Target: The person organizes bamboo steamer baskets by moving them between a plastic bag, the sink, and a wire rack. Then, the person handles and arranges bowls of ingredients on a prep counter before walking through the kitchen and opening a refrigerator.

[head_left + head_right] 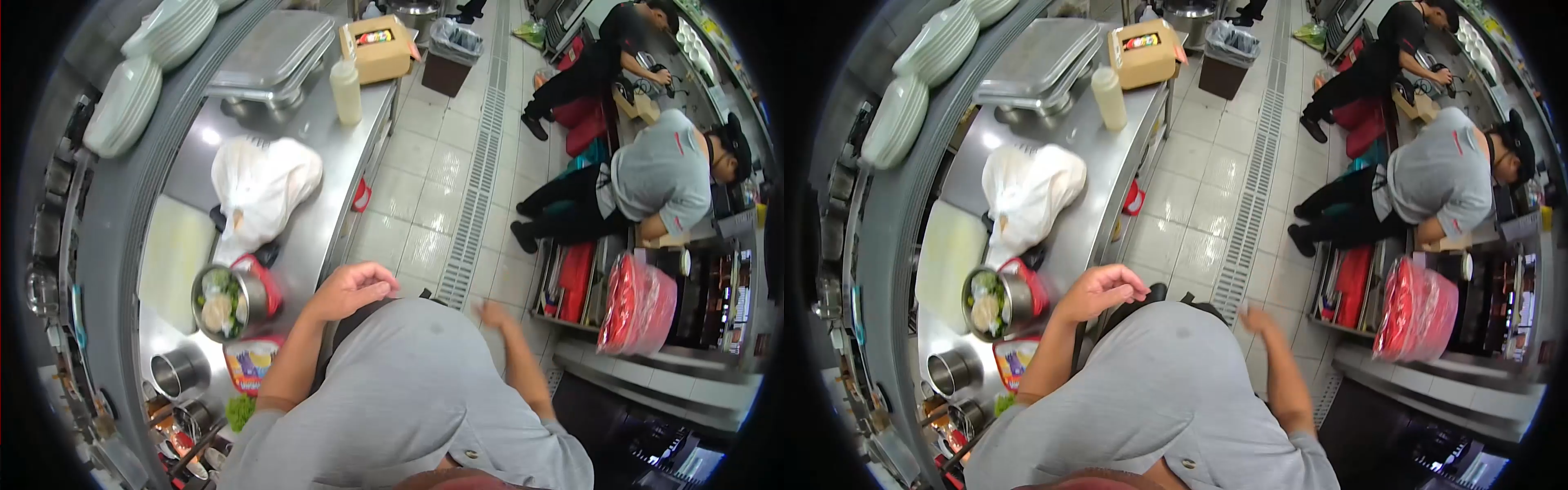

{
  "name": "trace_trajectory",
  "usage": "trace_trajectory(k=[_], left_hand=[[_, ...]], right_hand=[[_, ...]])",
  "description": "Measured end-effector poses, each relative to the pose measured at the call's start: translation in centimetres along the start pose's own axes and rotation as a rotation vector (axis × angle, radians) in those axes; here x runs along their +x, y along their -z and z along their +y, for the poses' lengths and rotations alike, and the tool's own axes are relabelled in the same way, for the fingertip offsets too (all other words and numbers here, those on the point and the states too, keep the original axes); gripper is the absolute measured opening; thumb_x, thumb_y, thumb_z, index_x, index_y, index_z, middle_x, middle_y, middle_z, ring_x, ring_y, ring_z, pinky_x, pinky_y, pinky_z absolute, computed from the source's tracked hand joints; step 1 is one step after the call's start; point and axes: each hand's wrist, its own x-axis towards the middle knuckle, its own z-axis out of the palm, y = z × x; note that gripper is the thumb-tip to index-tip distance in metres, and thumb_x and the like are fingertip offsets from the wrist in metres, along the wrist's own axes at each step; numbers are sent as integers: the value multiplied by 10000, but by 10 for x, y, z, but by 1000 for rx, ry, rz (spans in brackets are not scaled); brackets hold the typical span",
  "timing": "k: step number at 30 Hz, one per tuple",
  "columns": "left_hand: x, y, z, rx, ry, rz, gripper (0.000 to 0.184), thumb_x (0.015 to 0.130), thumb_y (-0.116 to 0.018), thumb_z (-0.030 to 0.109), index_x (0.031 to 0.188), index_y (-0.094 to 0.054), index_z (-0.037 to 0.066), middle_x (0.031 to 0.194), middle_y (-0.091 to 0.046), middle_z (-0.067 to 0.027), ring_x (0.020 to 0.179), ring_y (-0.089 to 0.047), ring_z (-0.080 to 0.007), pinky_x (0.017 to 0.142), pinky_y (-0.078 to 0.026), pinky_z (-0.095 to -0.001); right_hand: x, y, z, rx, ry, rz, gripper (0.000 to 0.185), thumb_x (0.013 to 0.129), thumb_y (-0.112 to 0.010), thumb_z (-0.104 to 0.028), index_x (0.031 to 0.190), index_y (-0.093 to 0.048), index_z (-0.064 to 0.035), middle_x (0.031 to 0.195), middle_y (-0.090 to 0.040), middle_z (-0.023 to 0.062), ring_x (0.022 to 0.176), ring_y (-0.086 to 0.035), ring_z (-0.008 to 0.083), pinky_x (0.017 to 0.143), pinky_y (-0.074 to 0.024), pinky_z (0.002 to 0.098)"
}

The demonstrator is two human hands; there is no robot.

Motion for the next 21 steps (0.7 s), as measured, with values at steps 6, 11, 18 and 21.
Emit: trace_trajectory(k=[6, 11, 18, 21], left_hand=[[209, 46, 72, 172, -36, -106, 202, 1029, -630, 158, 1143, -663, -4, 1089, -700, -58, 1031, -656, -127, 936, -527, -306], [370, 49, 79, 261, -22, -95, 212, 1019, -650, 187, 1127, -670, 5, 1063, -703, -48, 997, -655, -116, 903, -533, -301], [484, 72, 126, 341, 15, 242, 201, 984, -698, 198, 1072, -683, 17, 975, -701, -38, 919, -658, -107, 846, -540, -291], [521, 112, 123, 197, 80, 377, 251, 990, -693, 246, 1102, -677, 22, 996, -718, -51, 905, -672, -120, 806, -545, -290]], right_hand=[[13, -95, 133, 429, -303, -177, 616, 1001, -437, -538, 1110, -708, 4, 1089, -708, 261, 1049, -666, 454, 929, -515, 537], [104, -11, 170, 458, -230, -69, 505, 991, -469, -451, 1002, -728, -18, 998, -717, 243, 968, -682, 432, 875, -527, 535], [411, 307, 229, -56, 188, 251, 370, 979, -550, -315, 881, -731, -7, 945, -710, 260, 934, -681, 430, 845, -535, 525], [460, 508, 143, 310, 93, 386, 204, 956, -634, -179, 966, -661, 23, 957, -696, 223, 883, -682, 360, 791, -540, 437]])
